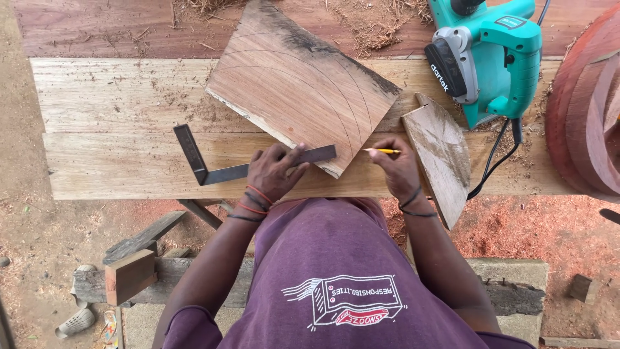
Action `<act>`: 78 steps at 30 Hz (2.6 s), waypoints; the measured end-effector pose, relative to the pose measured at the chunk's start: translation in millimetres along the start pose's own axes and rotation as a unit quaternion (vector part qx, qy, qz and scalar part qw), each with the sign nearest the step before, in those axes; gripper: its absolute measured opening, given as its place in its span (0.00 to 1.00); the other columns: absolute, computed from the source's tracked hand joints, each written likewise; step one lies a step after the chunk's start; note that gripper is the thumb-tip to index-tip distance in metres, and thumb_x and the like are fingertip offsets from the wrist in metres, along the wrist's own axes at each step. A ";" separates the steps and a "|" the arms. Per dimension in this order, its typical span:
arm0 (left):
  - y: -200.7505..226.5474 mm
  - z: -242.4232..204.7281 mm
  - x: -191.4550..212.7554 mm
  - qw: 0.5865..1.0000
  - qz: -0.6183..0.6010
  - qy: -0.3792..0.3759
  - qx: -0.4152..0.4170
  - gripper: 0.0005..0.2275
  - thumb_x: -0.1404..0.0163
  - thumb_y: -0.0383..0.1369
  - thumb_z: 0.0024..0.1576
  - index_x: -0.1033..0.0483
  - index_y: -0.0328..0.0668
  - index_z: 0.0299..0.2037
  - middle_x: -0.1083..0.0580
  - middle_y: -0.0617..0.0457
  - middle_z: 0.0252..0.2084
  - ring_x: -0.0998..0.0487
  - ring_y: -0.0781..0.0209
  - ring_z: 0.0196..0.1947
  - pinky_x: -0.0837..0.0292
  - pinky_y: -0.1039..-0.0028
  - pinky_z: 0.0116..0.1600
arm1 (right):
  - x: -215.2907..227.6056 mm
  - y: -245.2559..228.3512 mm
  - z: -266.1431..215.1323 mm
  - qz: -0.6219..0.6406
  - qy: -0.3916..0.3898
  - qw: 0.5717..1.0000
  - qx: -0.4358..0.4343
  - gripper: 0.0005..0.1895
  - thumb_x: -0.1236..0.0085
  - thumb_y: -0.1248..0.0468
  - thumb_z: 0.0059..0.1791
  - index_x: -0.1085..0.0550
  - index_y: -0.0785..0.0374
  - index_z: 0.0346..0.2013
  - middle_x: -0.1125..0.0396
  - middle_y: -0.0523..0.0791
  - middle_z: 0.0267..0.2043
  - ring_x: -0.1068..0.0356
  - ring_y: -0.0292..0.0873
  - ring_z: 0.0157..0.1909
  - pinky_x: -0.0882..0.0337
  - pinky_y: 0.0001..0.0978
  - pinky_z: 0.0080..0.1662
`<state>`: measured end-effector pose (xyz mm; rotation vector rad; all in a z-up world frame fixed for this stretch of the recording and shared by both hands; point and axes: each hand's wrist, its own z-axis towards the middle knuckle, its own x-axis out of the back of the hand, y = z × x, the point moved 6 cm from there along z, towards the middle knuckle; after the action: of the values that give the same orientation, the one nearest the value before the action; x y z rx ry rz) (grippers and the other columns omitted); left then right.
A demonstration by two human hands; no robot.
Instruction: The recorder uses a pencil, an L-square ruler, and a wooden template to trace geometric patterns and curves onto a piece of wood on a workbench.
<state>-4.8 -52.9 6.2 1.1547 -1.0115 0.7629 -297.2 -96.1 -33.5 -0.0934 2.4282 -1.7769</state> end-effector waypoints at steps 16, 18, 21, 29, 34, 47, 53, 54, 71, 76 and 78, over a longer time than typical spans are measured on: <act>-155.2 -61.6 79.9 0.993 0.099 -0.015 0.060 0.17 0.44 0.48 0.58 0.20 0.65 0.58 0.29 0.54 0.50 0.31 0.54 0.55 0.39 0.57 0.63 | 196.5 54.9 -110.4 0.117 0.196 0.972 -0.053 0.09 0.51 0.62 0.59 0.30 0.63 0.38 0.32 0.46 0.34 0.30 0.41 0.37 0.24 0.37 0.45; -159.7 -54.6 82.1 0.992 0.087 0.025 0.083 0.24 0.40 0.50 0.57 0.25 0.59 0.63 0.33 0.47 0.59 0.35 0.47 0.63 0.40 0.54 0.67 | 219.9 60.0 -133.1 -0.063 0.339 0.938 -0.035 0.10 0.57 0.60 0.58 0.33 0.64 0.40 0.33 0.47 0.36 0.31 0.44 0.37 0.27 0.42 0.43; -165.0 -29.7 78.8 0.993 0.042 0.064 0.091 0.41 0.35 0.53 0.51 0.37 0.46 0.73 0.39 0.38 0.67 0.39 0.40 0.68 0.42 0.51 0.71 | 212.1 54.4 -149.3 -0.522 0.299 0.798 -0.023 0.13 0.53 0.62 0.62 0.28 0.66 0.37 0.34 0.54 0.44 0.33 0.51 0.51 0.30 0.49 0.54; -140.7 44.7 50.6 0.988 0.044 0.000 0.147 0.62 0.27 0.57 0.34 0.53 0.31 0.73 0.45 0.32 0.68 0.44 0.34 0.68 0.49 0.47 0.69 | 81.2 16.2 -141.5 -0.516 0.203 0.832 -0.001 0.16 0.38 0.50 0.46 0.34 0.51 0.37 0.32 0.50 0.57 0.34 0.48 0.54 0.32 0.43 0.58; -120.7 29.2 43.1 0.976 0.059 -0.024 0.210 0.61 0.29 0.58 0.35 0.53 0.34 0.73 0.40 0.36 0.62 0.41 0.39 0.63 0.49 0.50 0.69 | 61.9 22.3 -129.3 -0.494 0.177 0.845 0.107 0.21 0.34 0.50 0.49 0.34 0.62 0.33 0.37 0.55 0.66 0.39 0.52 0.67 0.37 0.45 0.67; -71.4 -18.5 22.2 0.936 0.127 -0.097 0.313 0.64 0.33 0.57 0.37 0.62 0.24 0.74 0.35 0.42 0.49 0.37 0.47 0.49 0.50 0.53 0.59 | 170.4 75.3 -141.5 -0.470 0.235 0.818 -0.234 0.39 0.27 0.44 0.43 0.35 0.72 0.51 0.42 0.54 0.57 0.37 0.53 0.58 0.29 0.48 0.57; -63.8 -26.9 12.5 0.930 0.119 -0.150 0.315 0.60 0.35 0.52 0.41 0.62 0.25 0.75 0.33 0.44 0.48 0.35 0.49 0.49 0.49 0.55 0.60 | 154.0 67.2 -164.8 -0.442 0.276 0.851 -0.064 0.34 0.35 0.49 0.49 0.42 0.74 0.50 0.46 0.56 0.55 0.39 0.47 0.49 0.27 0.38 0.44; -65.6 -29.7 9.6 0.930 0.117 -0.154 0.311 0.60 0.35 0.51 0.41 0.62 0.24 0.75 0.33 0.44 0.49 0.34 0.49 0.50 0.49 0.55 0.61 | 152.1 70.1 -171.3 -0.464 0.264 0.844 -0.037 0.28 0.36 0.50 0.52 0.42 0.67 0.44 0.45 0.53 0.49 0.39 0.47 0.47 0.28 0.36 0.41; -72.5 -18.4 32.8 0.959 -0.038 0.018 0.280 0.66 0.28 0.51 0.39 0.72 0.29 0.75 0.37 0.37 0.65 0.34 0.42 0.63 0.44 0.53 0.67 | -36.2 -25.9 -65.4 -0.536 0.078 0.778 0.319 0.25 0.34 0.46 0.47 0.35 0.62 0.36 0.37 0.55 0.55 0.41 0.55 0.65 0.41 0.48 0.64; -72.5 -8.6 48.8 0.990 -0.060 0.058 0.117 0.66 0.28 0.55 0.38 0.68 0.30 0.75 0.47 0.30 0.71 0.40 0.32 0.69 0.39 0.55 0.70 | -21.3 -7.8 -71.5 -0.568 0.078 0.772 0.276 0.24 0.36 0.43 0.45 0.35 0.57 0.30 0.39 0.54 0.63 0.44 0.57 0.70 0.46 0.48 0.69; -61.3 4.9 54.7 0.998 -0.016 0.051 0.030 0.64 0.28 0.52 0.36 0.63 0.28 0.74 0.49 0.26 0.71 0.43 0.26 0.70 0.43 0.52 0.71 | 3.8 -2.4 -87.0 -0.540 0.120 0.789 0.265 0.25 0.35 0.43 0.45 0.36 0.57 0.29 0.38 0.53 0.65 0.42 0.54 0.69 0.45 0.47 0.67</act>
<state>69.4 -74.0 34.8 1.1690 -0.8879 0.8246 -313.4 -15.2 -5.6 -1.5355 1.9460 -2.9687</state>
